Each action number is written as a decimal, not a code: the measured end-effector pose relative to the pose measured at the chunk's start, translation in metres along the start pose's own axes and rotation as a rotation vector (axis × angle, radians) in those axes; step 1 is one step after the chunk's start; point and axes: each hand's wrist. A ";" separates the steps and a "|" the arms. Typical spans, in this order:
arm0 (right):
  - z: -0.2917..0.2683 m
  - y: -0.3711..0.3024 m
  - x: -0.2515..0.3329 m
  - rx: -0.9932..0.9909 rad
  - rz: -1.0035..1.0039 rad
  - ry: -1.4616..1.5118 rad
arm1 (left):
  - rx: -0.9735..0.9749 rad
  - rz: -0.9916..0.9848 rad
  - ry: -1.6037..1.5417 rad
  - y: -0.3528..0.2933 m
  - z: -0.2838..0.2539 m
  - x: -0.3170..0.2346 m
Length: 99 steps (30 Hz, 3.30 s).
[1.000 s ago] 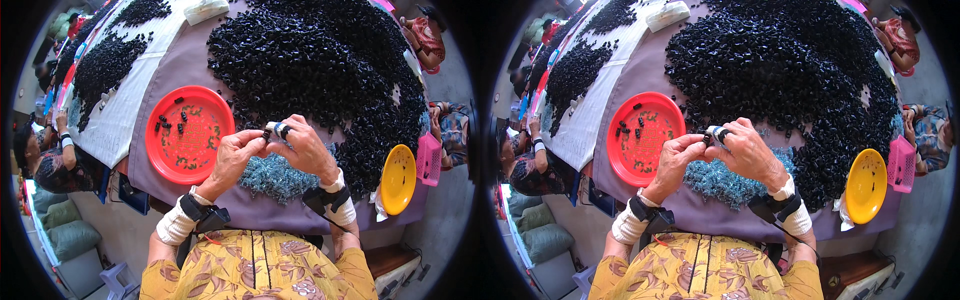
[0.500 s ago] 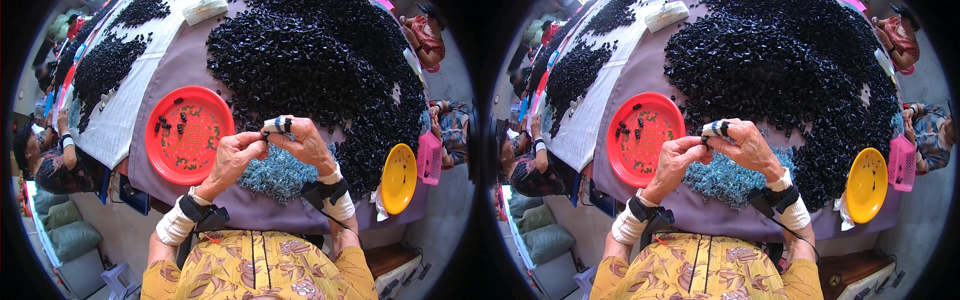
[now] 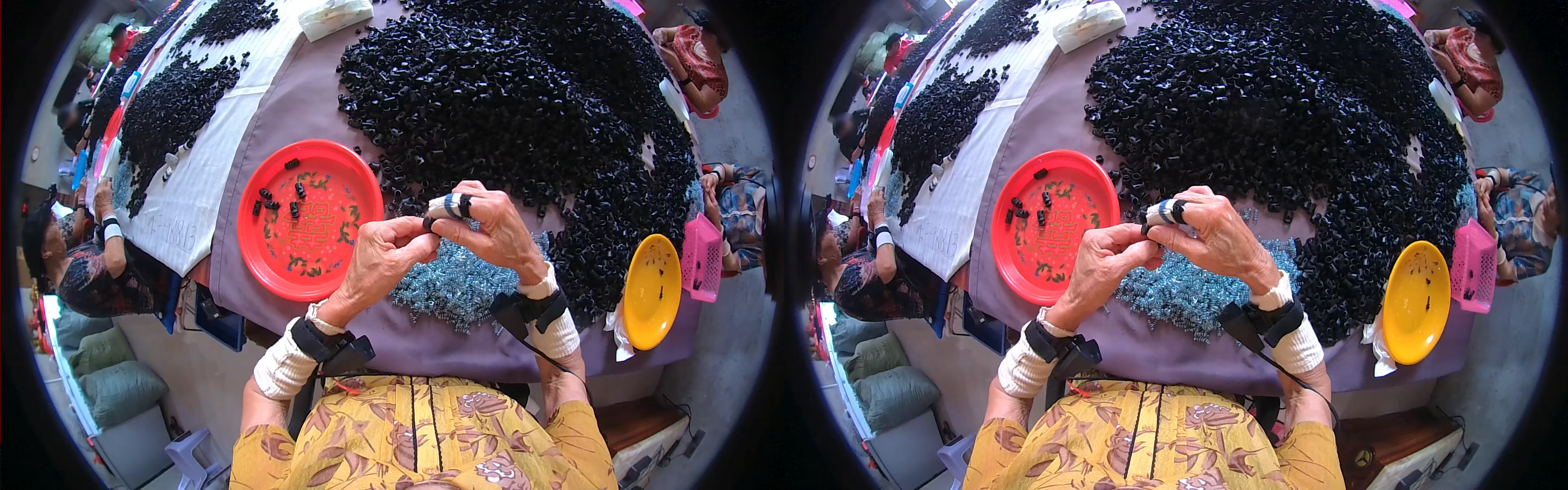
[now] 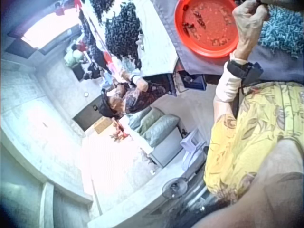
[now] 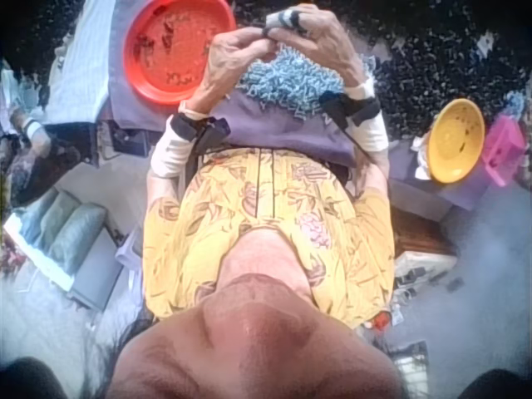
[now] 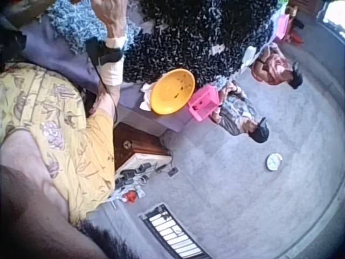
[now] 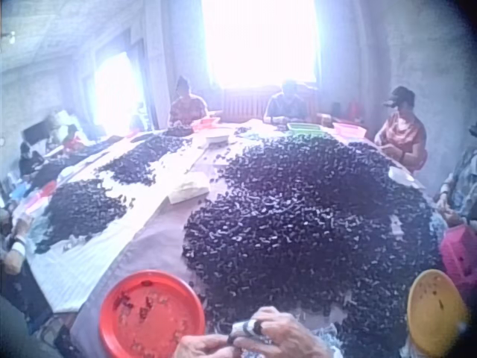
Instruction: Manually attaching small black plastic components together on a production table.
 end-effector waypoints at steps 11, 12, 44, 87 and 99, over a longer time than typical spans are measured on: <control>0.003 0.002 -0.001 -0.038 0.106 0.078 | -0.004 0.012 0.055 0.000 -0.003 0.003; 0.003 0.001 -0.003 -0.107 0.165 0.114 | -0.049 -0.013 -0.001 -0.001 -0.005 0.005; 0.041 -0.016 -0.040 0.268 0.030 -0.594 | -0.141 -0.005 -0.345 -0.007 -0.020 0.026; 0.008 -0.015 0.022 -0.029 -0.072 -0.579 | -0.091 0.073 -0.130 0.002 0.005 0.015; 0.009 -0.014 0.018 0.082 -0.109 -0.592 | -0.136 0.055 -0.046 0.002 0.006 0.017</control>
Point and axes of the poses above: each hand's wrist, its own y-axis towards the middle knuckle, its own z-axis out of the palm, x = y × z, and after that the axes turned 2 degrees about z, right-handed
